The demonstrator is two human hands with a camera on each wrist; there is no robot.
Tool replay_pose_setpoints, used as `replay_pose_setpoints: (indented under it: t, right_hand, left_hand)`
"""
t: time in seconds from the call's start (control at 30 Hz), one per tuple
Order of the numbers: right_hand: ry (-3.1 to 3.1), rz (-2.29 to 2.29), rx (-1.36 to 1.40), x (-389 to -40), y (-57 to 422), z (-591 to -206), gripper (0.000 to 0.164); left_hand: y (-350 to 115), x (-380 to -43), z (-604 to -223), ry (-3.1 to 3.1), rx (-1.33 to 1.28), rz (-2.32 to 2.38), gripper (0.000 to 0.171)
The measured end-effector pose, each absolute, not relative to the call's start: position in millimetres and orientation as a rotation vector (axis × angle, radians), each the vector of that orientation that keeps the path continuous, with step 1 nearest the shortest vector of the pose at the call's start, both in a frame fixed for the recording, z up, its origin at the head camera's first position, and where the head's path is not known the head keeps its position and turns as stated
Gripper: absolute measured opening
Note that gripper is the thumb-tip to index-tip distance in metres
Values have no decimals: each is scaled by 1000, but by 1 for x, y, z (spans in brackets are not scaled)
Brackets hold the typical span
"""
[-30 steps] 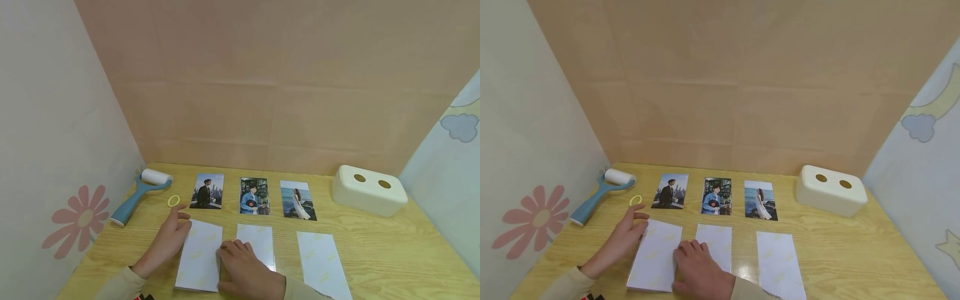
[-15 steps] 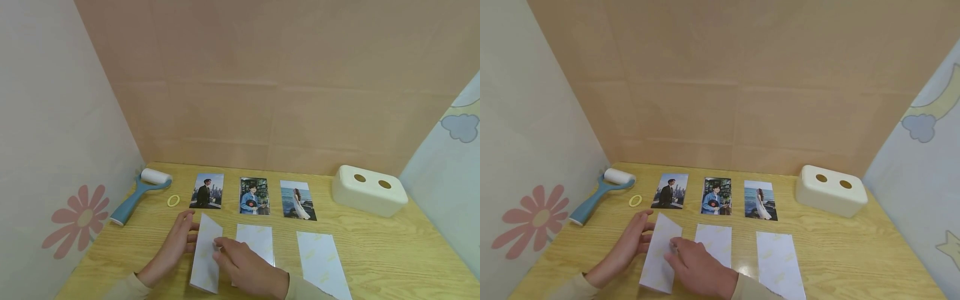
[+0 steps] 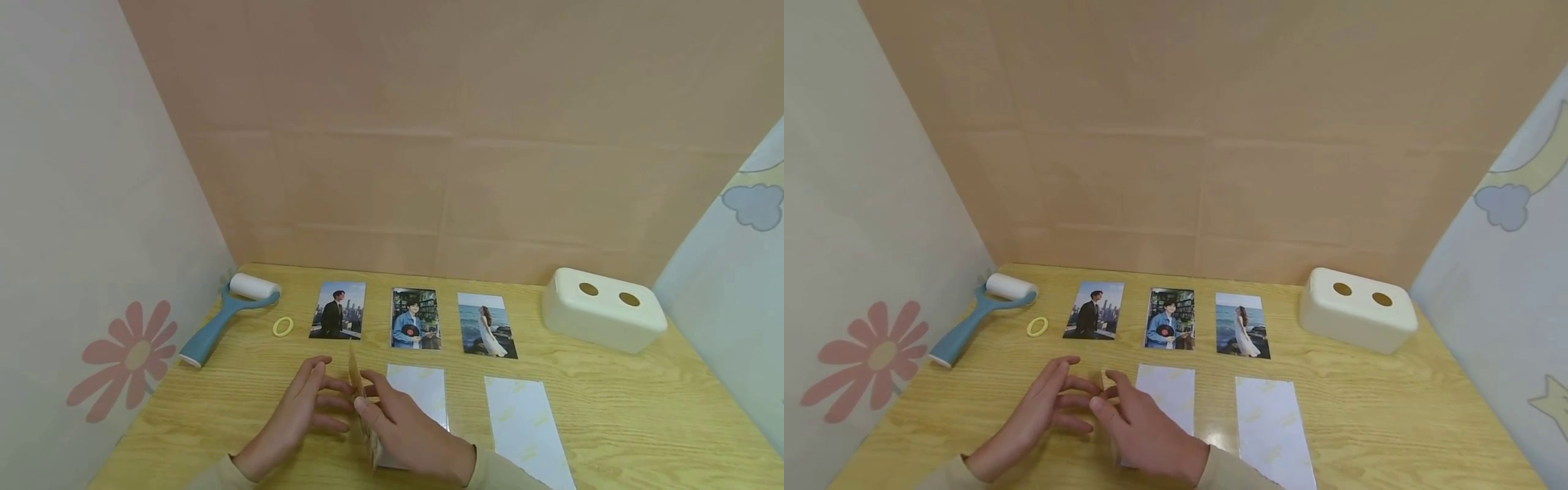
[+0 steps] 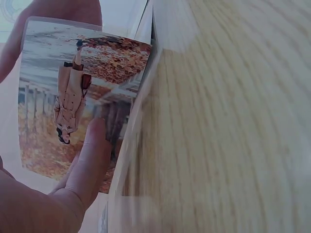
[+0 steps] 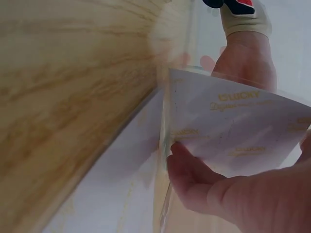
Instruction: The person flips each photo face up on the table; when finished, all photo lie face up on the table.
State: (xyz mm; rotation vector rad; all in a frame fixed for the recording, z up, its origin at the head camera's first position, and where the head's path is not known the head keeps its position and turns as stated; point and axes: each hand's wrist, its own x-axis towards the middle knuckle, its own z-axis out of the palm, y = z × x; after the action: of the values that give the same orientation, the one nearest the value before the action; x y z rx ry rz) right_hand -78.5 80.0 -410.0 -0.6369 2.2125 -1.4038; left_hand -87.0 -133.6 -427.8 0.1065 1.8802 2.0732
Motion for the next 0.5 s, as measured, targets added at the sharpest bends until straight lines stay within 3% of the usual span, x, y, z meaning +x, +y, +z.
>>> replay_pose_setpoints:
  t: [0.5]
  right_hand:
    - [2258,-1579,-606,-78,89,-411,61]
  left_hand:
    - [-132,-86,-430,2141,13,1966,55]
